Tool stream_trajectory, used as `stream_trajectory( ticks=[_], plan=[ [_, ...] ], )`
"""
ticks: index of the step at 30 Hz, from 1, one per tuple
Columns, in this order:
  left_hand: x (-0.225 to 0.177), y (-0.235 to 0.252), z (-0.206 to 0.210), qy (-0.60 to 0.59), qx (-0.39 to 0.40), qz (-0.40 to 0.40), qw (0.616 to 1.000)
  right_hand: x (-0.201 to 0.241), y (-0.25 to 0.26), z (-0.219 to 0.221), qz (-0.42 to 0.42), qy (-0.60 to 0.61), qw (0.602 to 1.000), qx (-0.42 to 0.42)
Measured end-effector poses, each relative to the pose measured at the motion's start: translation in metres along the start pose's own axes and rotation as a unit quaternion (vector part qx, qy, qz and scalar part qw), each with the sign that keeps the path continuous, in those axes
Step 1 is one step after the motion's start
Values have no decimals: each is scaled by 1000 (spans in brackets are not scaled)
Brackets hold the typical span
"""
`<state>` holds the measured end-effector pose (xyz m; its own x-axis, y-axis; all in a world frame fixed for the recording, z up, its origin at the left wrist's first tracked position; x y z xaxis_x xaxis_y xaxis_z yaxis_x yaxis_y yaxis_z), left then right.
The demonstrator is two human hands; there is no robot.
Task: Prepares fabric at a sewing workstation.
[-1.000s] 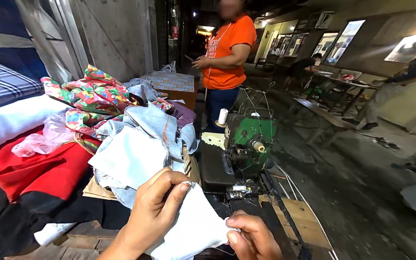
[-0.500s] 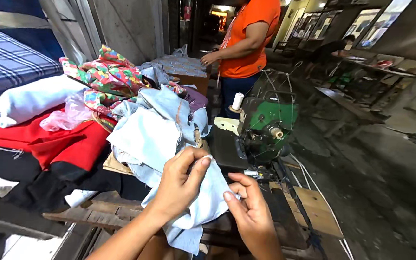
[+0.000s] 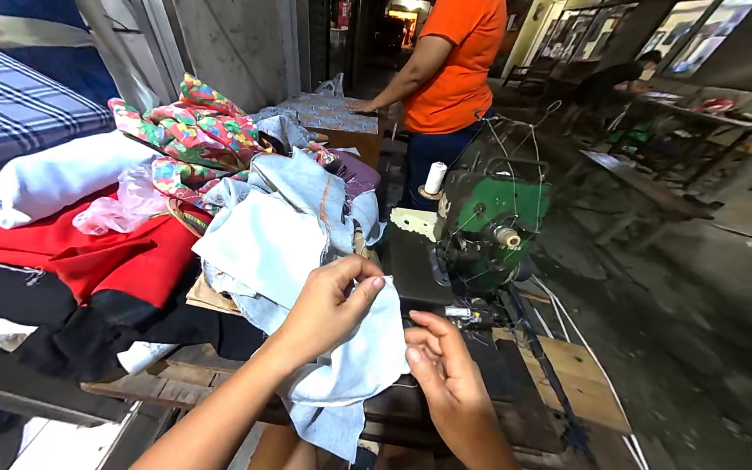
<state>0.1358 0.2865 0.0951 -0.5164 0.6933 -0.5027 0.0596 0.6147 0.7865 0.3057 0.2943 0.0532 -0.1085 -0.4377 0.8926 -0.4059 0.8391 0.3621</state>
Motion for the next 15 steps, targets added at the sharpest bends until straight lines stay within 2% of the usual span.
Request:
stream_trajectory(
  ticks=[5, 8, 15],
  plan=[
    [-17, -1, 33, -19, 45, 42, 998, 13, 13, -9, 0, -9, 999, -33],
    [-24, -2, 45, -33, 51, 62, 996, 20, 15, -19, -19, -21, 995, -92],
    [-2, -13, 41, 2, 104, -12, 995, 9, 20, -47, -12, -48, 986, -159]
  ],
)
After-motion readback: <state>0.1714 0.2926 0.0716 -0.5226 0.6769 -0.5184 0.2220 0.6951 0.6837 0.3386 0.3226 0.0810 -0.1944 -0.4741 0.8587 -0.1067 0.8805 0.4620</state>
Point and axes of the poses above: each hand's wrist, its own y-axis towards the middle knuckle, its own z-axis out of the palm, x = y × z, the point moved 9 cm from there along y, towards the middle knuckle, and after that the axes turned 15 degrees about z, right-handed, at the moved point
